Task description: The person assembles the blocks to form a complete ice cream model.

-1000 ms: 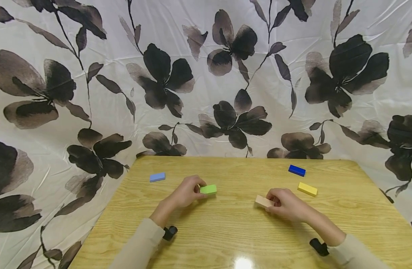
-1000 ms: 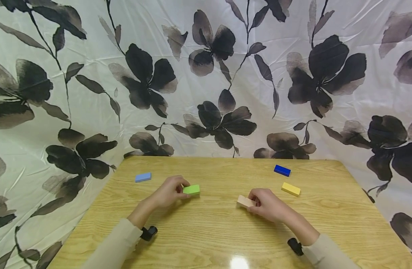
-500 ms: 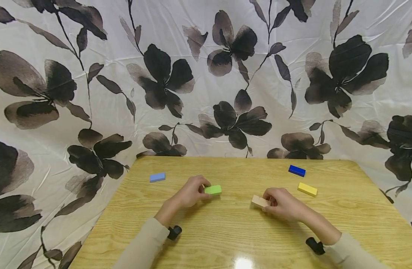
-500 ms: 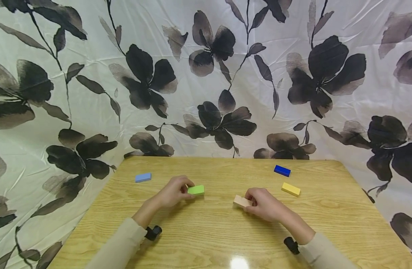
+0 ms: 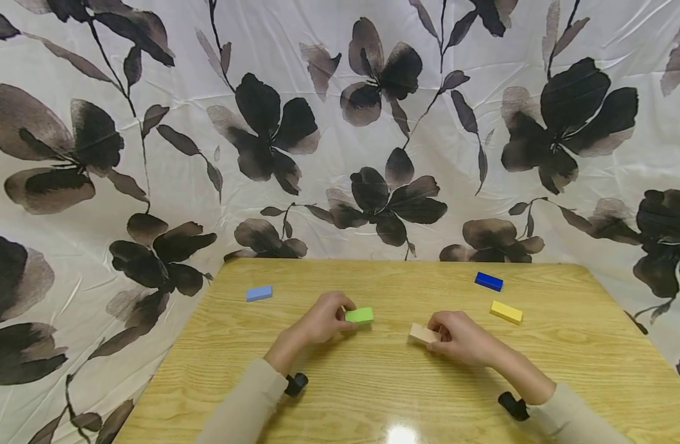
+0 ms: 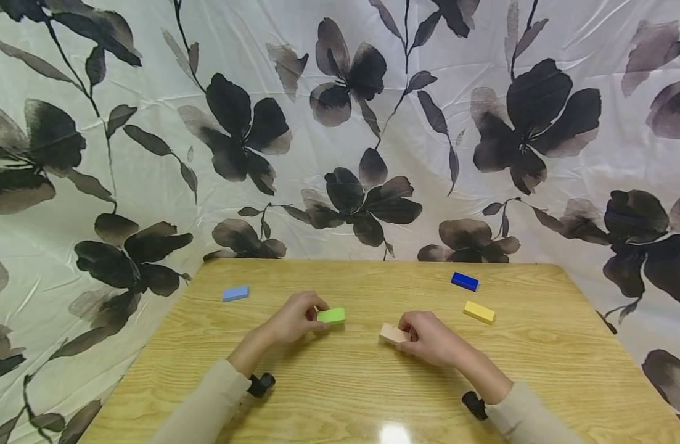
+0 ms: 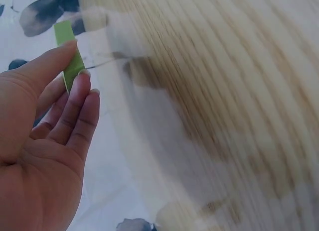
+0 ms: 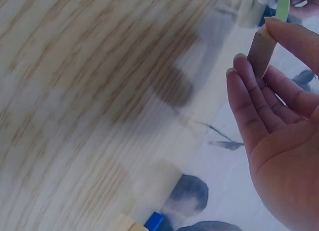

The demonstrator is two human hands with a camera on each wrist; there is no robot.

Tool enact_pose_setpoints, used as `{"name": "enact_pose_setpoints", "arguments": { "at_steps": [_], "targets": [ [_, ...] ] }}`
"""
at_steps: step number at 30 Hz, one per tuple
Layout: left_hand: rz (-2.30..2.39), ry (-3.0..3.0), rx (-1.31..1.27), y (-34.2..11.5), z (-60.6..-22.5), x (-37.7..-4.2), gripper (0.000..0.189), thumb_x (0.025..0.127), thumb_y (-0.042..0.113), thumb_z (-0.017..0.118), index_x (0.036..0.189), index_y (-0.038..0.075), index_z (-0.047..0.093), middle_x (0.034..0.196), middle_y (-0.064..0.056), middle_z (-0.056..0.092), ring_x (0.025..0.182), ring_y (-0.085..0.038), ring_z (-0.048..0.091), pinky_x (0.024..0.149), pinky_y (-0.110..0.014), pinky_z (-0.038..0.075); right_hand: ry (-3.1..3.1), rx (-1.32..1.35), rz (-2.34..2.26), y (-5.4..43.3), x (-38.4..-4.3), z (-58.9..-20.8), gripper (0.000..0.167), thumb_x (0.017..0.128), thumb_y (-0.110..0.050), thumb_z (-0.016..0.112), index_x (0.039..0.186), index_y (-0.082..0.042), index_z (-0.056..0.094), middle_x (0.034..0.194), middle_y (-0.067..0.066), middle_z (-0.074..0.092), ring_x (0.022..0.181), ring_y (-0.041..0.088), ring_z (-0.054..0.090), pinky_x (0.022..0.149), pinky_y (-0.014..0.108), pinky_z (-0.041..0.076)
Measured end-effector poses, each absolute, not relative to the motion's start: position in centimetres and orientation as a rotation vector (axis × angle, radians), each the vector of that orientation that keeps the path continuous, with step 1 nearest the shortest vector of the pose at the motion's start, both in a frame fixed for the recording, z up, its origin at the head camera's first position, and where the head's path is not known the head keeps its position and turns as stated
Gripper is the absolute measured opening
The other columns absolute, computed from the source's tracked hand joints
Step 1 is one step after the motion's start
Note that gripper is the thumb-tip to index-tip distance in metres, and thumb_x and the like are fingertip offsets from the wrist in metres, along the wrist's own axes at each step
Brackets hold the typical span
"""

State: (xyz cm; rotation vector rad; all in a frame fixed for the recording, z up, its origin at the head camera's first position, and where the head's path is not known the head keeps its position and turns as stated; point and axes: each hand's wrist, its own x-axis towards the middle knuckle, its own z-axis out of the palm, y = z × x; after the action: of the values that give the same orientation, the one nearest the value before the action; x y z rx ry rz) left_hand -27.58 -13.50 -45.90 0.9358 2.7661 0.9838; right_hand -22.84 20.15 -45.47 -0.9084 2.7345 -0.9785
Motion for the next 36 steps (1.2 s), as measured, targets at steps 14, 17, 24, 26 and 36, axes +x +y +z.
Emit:
{"name": "enact_pose_setpoints", "arguments": {
  "at_steps": [14,17,24,26,36],
  "targets": [
    [0.940,2.736,0.956,-11.8,-47.0,-28.0,0.028,0.089,0.013,0.082,0.114,0.002,0.074,0.095,-0.004,0.061,0.073,-0.006,0.056,0.066,-0.022,0.050,2.724,-0.905,-0.980,19.2,-22.7,-46.1,0.020,0.089,-0.017,0.081,0.101,-0.007,0.068,0.080,-0.006,0.059,0.068,0.005,0.050,0.060,0.025,0.045],
    [0.930,2.725,0.964,-11.3,-47.2,-28.0,0.029,0.089,0.014,0.082,0.114,0.002,0.074,0.095,-0.003,0.061,0.072,-0.006,0.055,0.065,-0.022,0.050,2.714,-0.889,-0.972,18.9,-22.6,-46.2,0.022,0.089,-0.018,0.081,0.102,-0.006,0.068,0.082,-0.006,0.060,0.069,0.004,0.051,0.061,0.025,0.046],
    [0.875,2.721,0.984,-10.2,-47.4,-27.8,0.029,0.089,0.016,0.082,0.114,0.002,0.074,0.094,-0.002,0.062,0.074,-0.005,0.054,0.067,-0.021,0.049,2.692,-0.868,-0.949,18.6,-22.5,-46.5,0.022,0.089,-0.018,0.081,0.102,-0.006,0.068,0.084,-0.005,0.061,0.070,0.005,0.053,0.062,0.025,0.047],
    [0.866,2.718,0.988,-9.9,-47.4,-27.8,0.029,0.089,0.016,0.082,0.113,0.002,0.074,0.094,-0.002,0.062,0.074,-0.005,0.054,0.068,-0.021,0.049,2.687,-0.869,-0.949,18.5,-22.4,-46.5,0.022,0.090,-0.018,0.081,0.102,-0.006,0.067,0.084,-0.006,0.061,0.070,0.005,0.053,0.062,0.025,0.047],
    [0.841,2.700,1.017,-8.4,-47.5,-27.7,0.030,0.089,0.016,0.082,0.114,0.002,0.074,0.094,-0.003,0.062,0.072,-0.005,0.053,0.067,-0.020,0.048,2.683,-0.867,-0.943,18.0,-22.2,-46.6,0.020,0.090,-0.019,0.081,0.098,-0.008,0.067,0.085,-0.005,0.061,0.071,0.005,0.053,0.063,0.025,0.047]
  ]
}}
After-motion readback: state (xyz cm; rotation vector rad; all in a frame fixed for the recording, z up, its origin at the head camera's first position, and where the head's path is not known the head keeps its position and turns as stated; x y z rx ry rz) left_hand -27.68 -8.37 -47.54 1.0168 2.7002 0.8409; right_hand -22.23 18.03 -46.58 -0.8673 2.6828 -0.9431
